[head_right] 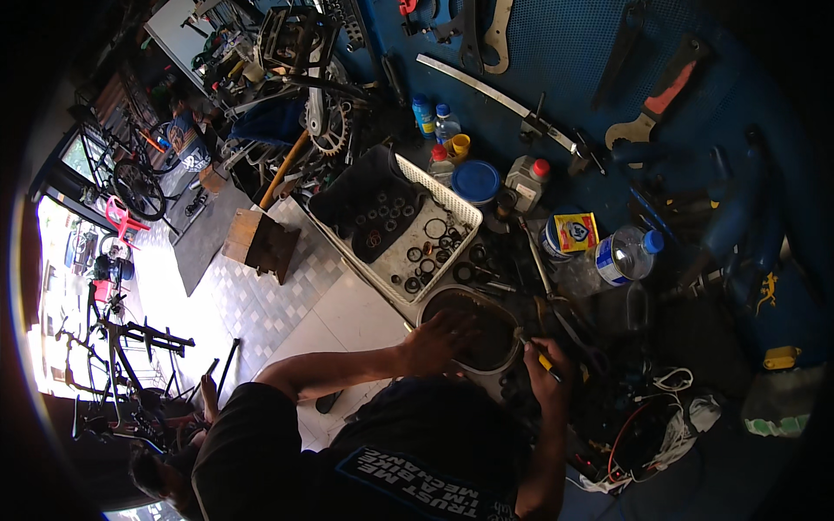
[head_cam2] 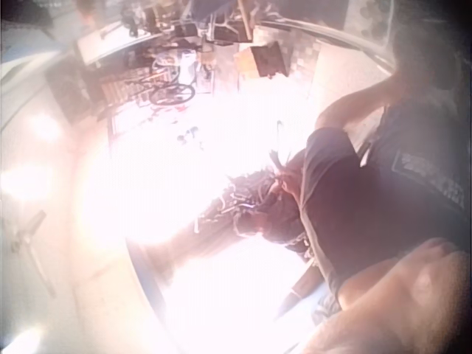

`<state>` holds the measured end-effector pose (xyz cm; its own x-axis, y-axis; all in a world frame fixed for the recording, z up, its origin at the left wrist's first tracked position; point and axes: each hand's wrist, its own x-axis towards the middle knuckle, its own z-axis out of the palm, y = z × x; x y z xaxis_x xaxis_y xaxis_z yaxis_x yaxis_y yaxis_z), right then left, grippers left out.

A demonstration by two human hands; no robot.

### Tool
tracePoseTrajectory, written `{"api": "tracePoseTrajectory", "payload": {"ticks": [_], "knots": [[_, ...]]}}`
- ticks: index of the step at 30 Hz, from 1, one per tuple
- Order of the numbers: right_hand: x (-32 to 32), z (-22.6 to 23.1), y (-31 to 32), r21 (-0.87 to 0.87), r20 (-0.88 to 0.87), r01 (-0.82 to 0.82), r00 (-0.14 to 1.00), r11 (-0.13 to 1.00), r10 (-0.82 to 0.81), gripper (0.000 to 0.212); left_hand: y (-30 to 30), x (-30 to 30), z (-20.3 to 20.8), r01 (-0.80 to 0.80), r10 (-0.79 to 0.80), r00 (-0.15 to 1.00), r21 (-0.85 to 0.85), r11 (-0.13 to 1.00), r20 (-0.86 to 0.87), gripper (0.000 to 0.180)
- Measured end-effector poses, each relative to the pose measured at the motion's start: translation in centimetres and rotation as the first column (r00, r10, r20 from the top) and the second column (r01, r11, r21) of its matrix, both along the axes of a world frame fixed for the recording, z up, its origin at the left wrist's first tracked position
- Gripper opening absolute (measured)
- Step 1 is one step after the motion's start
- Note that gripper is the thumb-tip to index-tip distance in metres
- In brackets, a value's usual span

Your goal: The person repeatedly picks small bicycle parts from a white basket, scrubs them with a yellow brush in a metal basin of dark liquid, and returns them to the basket. The process is repeated for multiple small components throughout the clip.

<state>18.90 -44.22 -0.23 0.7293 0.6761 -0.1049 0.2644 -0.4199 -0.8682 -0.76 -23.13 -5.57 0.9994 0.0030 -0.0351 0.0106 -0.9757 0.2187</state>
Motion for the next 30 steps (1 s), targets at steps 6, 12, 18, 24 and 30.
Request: {"api": "tracePoseTrajectory", "payload": {"ticks": [6,12,18,24,30], "knots": [[-0.7,0.3,0.4,0.003,-0.05,-0.011,0.999,1.0,0.012,0.026,-0.2,-2.6,-1.2,0.111,-0.112,0.994,0.239,0.965,-0.008,0.051],[-1.1,-1.3,0.6,0.062,-0.004,-0.041,0.999,0.997,0.041,0.025,-0.4,-3.9,-1.5,0.056,-0.056,0.998,0.058,0.997,0.003,0.042],[-1.2,-1.8,0.4,0.065,0.001,-0.043,0.999,0.997,0.043,0.024,1.3,-3.2,-1.1,0.143,-0.141,0.989,0.046,0.989,-0.049,0.036],[-1.4,-1.5,0.1,0.044,-0.027,-0.034,0.999,0.998,0.035,0.025,4.0,-0.7,-1.2,0.114,-0.192,0.905,-0.218,0.969,-0.38,0.029],[-1.4,-1.6,-0.1,0.016,-0.016,-0.04,0.999,0.999,0.041,0.027,6.0,2.4,-2.7,0.118,-0.321,0.858,-0.454,0.883,-0.401,0.029]]}}
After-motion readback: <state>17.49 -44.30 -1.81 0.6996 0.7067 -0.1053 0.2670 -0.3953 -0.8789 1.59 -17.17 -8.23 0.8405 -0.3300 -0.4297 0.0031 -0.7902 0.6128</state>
